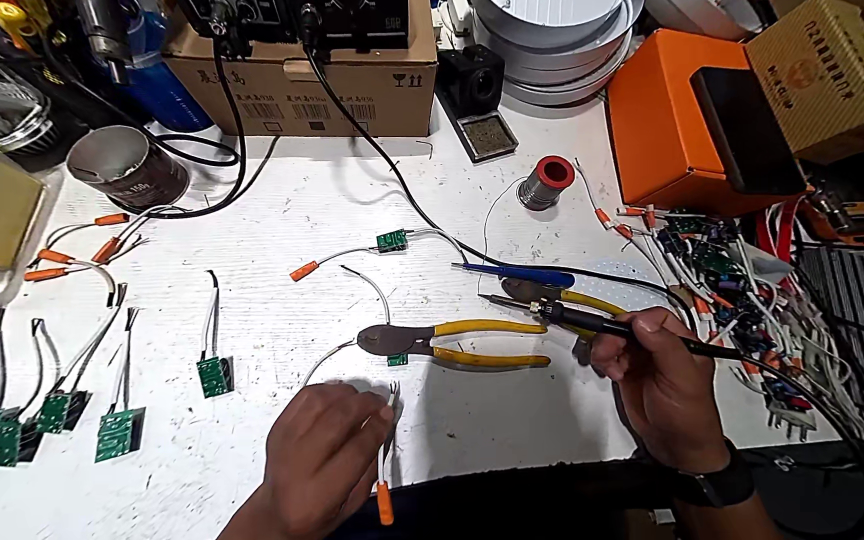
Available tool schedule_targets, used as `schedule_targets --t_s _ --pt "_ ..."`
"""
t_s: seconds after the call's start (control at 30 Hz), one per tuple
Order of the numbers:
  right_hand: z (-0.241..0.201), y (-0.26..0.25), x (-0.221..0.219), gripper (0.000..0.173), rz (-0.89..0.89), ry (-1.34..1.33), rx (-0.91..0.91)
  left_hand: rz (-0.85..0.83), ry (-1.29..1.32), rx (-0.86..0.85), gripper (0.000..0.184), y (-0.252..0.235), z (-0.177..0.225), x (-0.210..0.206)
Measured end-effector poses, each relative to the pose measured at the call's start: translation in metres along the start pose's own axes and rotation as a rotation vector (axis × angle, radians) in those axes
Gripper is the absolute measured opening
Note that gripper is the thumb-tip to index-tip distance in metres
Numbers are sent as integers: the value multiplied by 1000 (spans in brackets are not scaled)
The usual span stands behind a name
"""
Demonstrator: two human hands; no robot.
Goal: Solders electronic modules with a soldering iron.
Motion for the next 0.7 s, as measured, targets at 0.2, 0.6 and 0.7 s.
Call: schedule_targets --t_s 0.2,0.6,0.7 --pt "0 0 0 19 -1 0 4 -2 -2 -5 12 -1 0 0" --pt "-2 1 0 17 42 33 -52 14 40 18 10 -2 -2 2" --pt "-2 6 4 15 60 62 -86 17 43 21 10 -2 -2 2"
Point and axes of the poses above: each hand's wrist, its own y-axis away from the middle knuckle, its own x-axis out of the back of the hand, z = x × y, the point moved 8 cm from there along -y, towards the middle knuckle, and after that the axes turned 6 degrees about x, right-handed, at the moved point
